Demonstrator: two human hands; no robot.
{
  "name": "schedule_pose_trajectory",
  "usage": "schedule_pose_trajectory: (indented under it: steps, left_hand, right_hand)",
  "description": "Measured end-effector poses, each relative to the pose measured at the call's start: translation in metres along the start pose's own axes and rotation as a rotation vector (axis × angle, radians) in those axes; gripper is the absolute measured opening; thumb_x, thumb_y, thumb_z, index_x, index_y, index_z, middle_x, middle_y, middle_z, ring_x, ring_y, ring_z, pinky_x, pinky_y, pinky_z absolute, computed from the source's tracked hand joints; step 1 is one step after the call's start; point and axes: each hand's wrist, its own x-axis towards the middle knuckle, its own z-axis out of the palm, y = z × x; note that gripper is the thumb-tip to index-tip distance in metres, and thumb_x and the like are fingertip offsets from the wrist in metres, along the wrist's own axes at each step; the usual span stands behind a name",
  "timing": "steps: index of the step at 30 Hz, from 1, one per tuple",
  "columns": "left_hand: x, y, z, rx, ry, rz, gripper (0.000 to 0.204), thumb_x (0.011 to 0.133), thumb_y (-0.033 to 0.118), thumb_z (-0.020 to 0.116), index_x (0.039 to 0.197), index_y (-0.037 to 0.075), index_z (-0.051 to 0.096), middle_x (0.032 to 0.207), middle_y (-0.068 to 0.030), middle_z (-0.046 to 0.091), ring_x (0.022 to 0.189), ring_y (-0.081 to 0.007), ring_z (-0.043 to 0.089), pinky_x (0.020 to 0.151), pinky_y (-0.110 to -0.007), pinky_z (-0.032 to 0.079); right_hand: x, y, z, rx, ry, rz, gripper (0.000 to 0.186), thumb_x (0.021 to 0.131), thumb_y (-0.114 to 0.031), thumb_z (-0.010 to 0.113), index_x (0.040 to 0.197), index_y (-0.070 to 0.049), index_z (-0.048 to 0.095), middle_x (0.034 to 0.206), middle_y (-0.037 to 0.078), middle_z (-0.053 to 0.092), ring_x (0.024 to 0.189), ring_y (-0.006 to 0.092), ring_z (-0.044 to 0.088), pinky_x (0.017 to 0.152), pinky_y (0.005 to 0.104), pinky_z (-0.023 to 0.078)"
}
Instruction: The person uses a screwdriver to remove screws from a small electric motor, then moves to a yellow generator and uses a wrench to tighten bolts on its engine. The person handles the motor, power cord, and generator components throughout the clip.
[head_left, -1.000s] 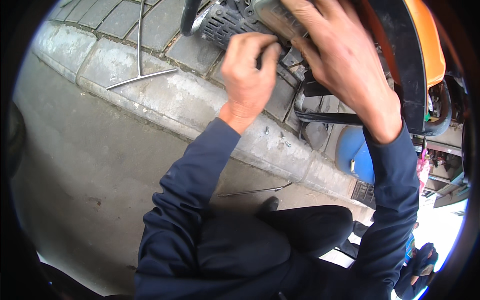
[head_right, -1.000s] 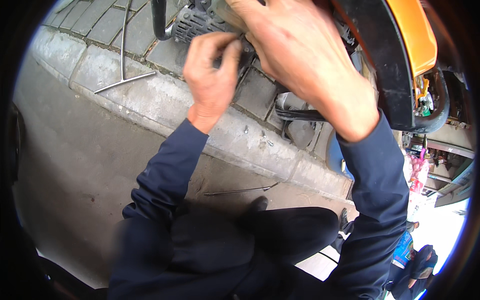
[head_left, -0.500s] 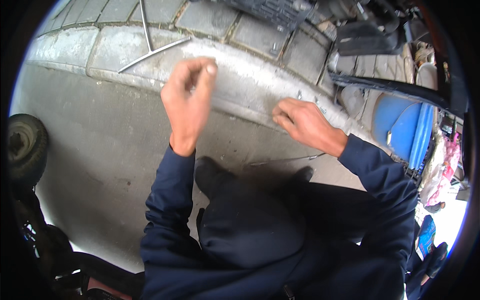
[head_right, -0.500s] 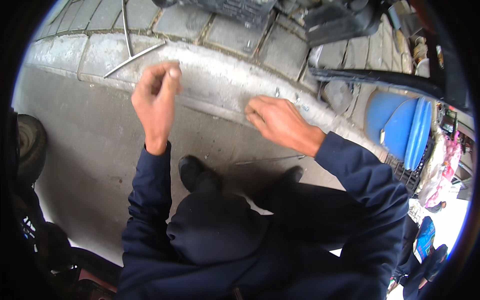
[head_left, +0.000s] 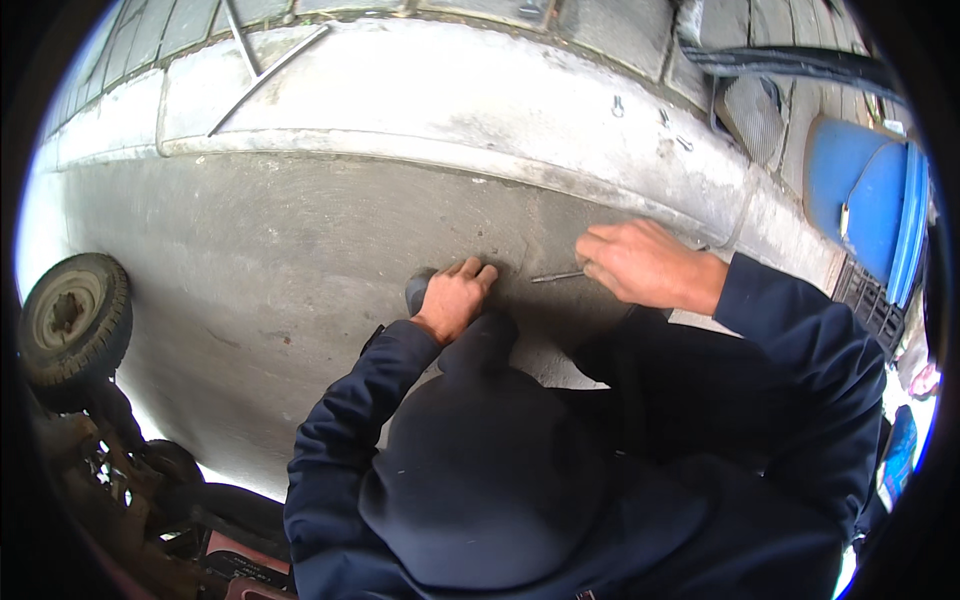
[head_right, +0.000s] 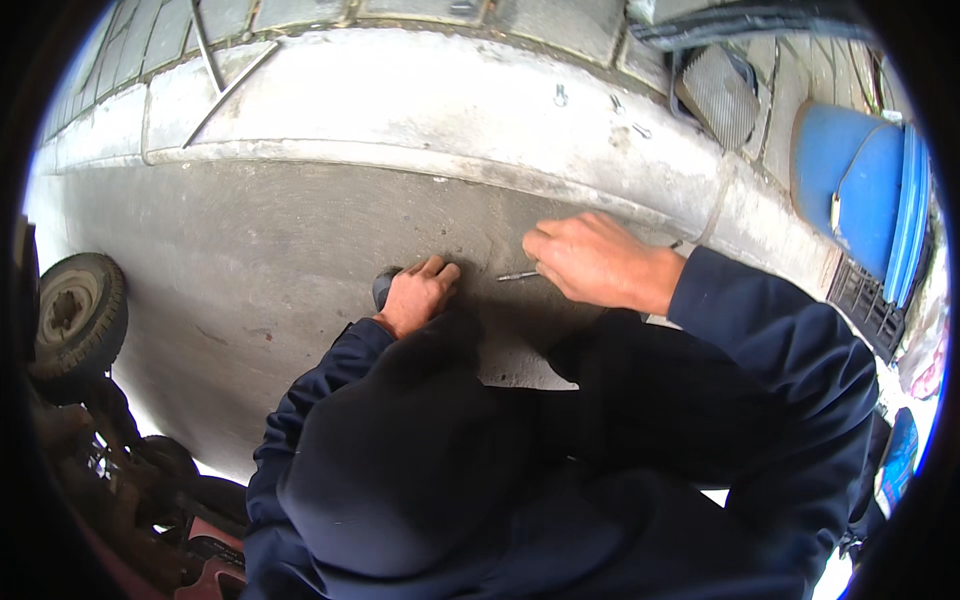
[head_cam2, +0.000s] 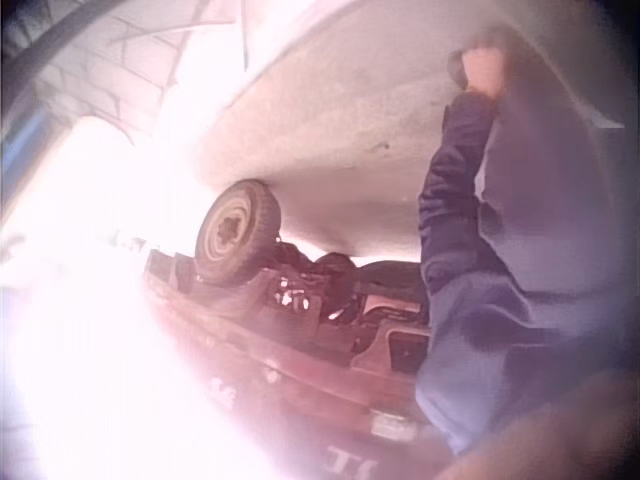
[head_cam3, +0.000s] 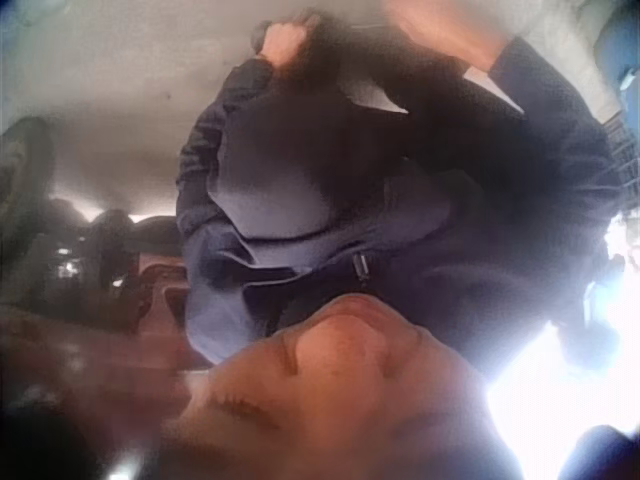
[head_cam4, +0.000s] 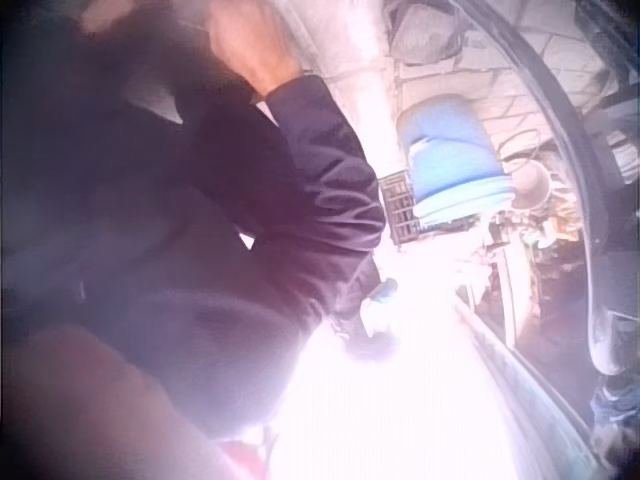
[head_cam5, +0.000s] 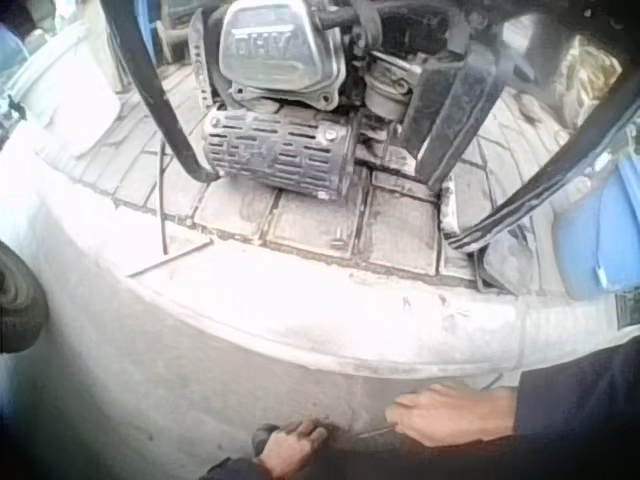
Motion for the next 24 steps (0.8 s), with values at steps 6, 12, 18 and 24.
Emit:
schedule_pose_trajectory:
  steps: [6, 12, 18, 24]
  left_hand:
    - [0.004, 0.015, -0.028, -0.085, -0.049, -0.153, 0.012, 0.093, 0.015, 0.067, 0.095, 0.007, 0.059, 0.086, -0.0150, 0.061, 0.074, -0.0388, 0.067, 0.065, -0.048, 0.055]
    - [0.046, 0.074, -0.171, -1.204, 0.275, -0.393, 0.010, 0.097, 0.007, 0.073, 0.101, 0.001, 0.066, 0.094, -0.0075, 0.074, 0.084, -0.0142, 0.070, 0.074, -0.029, 0.056]
    - [0.096, 0.139, -0.296, -1.538, 0.398, -0.213, 0.006, 0.100, 0.007, 0.068, 0.103, 0.002, 0.066, 0.100, -0.0090, 0.074, 0.092, -0.0159, 0.071, 0.087, -0.032, 0.058]
    - [0.121, 0.180, -0.346, -1.548, 0.342, -0.353, 0.005, 0.100, 0.009, 0.068, 0.103, 0.005, 0.068, 0.103, -0.0067, 0.073, 0.096, -0.0160, 0.071, 0.092, -0.034, 0.058]
  right_hand:
    - [0.003, -0.005, -0.010, 0.007, 0.043, -0.089, 0.010, 0.090, -0.008, 0.066, 0.090, -0.002, 0.058, 0.084, 0.017, 0.062, 0.077, 0.0395, 0.065, 0.065, 0.0502, 0.052]
    - [0.017, -0.069, -0.082, 0.013, 0.520, -0.415, 0.018, 0.091, -0.011, 0.072, 0.100, -0.002, 0.060, 0.092, 0.013, 0.060, 0.080, 0.0340, 0.066, 0.066, 0.0430, 0.056]
    - [0.023, -0.092, -0.157, -0.186, 0.835, -0.605, 0.022, 0.090, -0.010, 0.073, 0.091, -0.001, 0.054, 0.084, 0.011, 0.053, 0.073, 0.0297, 0.063, 0.057, 0.0395, 0.053]
    - [0.008, -0.094, -0.194, -0.080, 0.989, -0.584, 0.022, 0.087, -0.003, 0.073, 0.096, -0.001, 0.054, 0.083, 0.014, 0.056, 0.071, 0.0331, 0.064, 0.058, 0.0417, 0.052]
